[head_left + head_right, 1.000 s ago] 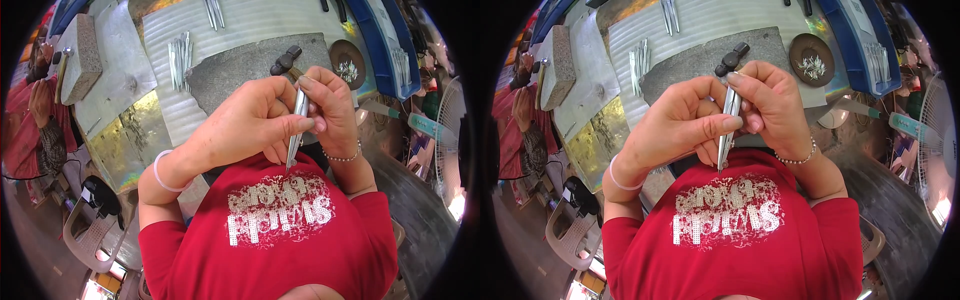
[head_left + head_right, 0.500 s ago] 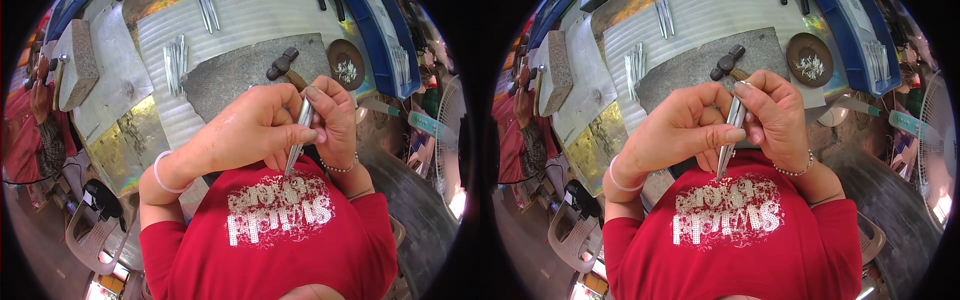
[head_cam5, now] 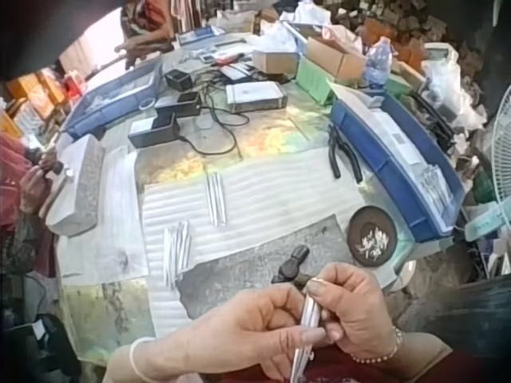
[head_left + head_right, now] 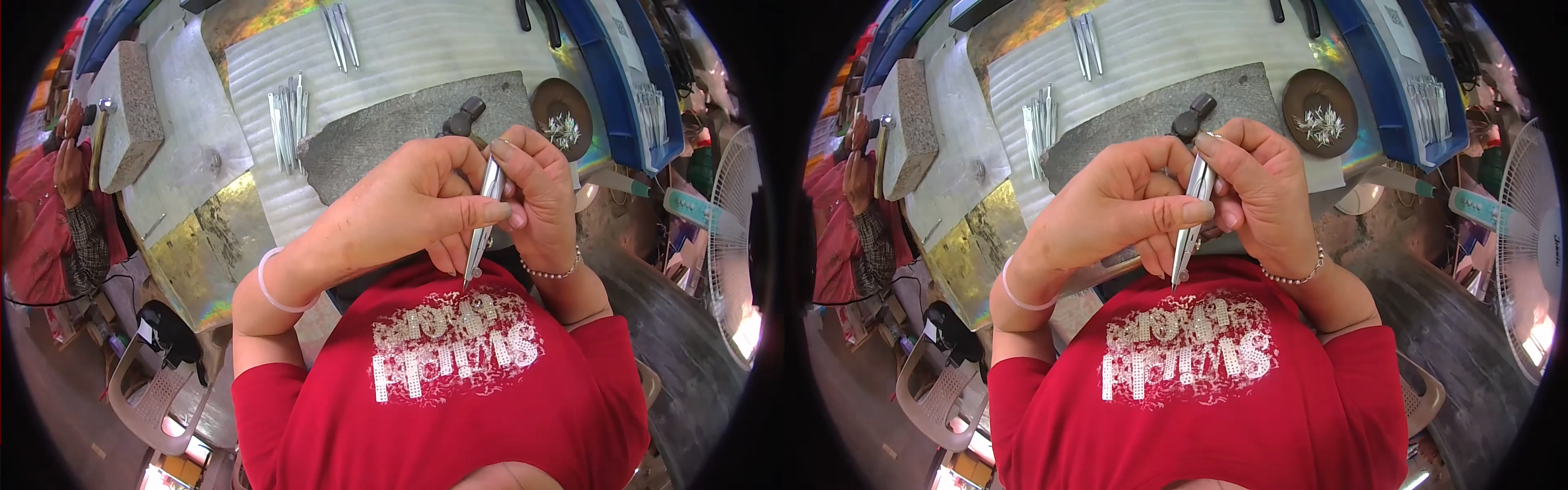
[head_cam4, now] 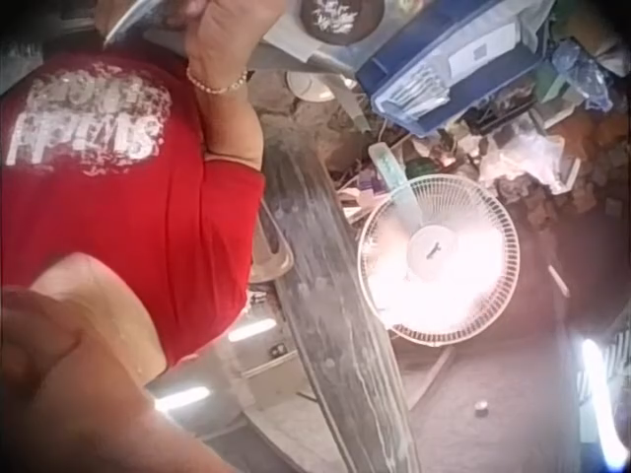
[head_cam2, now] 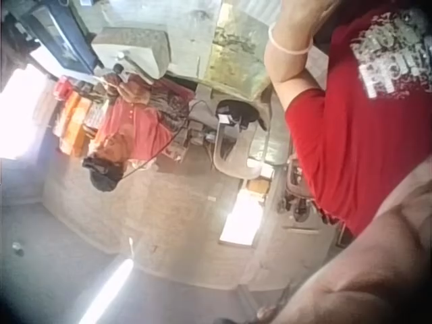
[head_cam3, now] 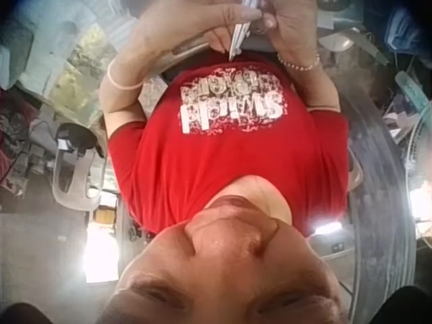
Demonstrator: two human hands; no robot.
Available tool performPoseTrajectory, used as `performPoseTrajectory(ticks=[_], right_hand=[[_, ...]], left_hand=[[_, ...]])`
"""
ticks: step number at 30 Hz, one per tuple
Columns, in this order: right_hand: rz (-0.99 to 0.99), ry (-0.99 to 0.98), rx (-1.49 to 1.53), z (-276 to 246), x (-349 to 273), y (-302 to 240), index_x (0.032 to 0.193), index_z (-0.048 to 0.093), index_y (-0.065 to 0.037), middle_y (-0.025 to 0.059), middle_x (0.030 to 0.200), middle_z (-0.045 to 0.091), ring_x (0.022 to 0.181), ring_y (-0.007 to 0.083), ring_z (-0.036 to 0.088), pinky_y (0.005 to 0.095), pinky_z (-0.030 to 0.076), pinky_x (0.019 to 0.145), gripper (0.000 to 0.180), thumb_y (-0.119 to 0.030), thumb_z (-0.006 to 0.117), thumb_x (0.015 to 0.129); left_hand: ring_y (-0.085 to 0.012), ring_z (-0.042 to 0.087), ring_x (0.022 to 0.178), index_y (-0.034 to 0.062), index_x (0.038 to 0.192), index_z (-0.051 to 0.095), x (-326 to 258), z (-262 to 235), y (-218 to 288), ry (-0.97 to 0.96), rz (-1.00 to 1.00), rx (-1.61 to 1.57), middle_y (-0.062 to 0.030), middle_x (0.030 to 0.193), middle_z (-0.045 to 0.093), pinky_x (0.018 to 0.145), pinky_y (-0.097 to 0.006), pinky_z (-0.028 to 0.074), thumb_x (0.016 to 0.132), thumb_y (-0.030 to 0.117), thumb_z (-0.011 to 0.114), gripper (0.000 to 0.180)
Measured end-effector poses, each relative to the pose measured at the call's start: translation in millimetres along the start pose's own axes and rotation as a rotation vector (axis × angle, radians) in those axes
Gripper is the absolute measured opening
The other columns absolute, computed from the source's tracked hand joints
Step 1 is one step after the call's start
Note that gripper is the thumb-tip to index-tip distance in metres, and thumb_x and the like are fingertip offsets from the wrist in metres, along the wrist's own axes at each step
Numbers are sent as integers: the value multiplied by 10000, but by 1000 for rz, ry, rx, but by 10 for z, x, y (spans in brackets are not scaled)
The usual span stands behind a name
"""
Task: Assembling small metal components by hammering pins into metal strips at a workbench.
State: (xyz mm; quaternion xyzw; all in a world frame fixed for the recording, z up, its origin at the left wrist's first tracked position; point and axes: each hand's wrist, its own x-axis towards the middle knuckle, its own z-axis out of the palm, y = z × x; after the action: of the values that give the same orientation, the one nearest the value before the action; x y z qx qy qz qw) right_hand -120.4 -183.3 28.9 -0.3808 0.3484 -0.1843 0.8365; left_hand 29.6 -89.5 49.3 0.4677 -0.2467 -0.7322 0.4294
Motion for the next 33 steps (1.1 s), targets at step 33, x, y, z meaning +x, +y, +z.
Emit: performPoseTrajectory(ticks=[33], right_hand=[[-432, 188, -41, -92, -200, 102, 855, 514, -53, -2, 628, 524, 398, 16, 367, 178, 279, 337, 92, -110, 516, 926]], left_hand=[[-179, 595, 499, -18, 764, 494, 210, 115, 440, -173, 137, 693, -102, 568, 567, 481, -281, 461, 880, 126, 565, 198]])
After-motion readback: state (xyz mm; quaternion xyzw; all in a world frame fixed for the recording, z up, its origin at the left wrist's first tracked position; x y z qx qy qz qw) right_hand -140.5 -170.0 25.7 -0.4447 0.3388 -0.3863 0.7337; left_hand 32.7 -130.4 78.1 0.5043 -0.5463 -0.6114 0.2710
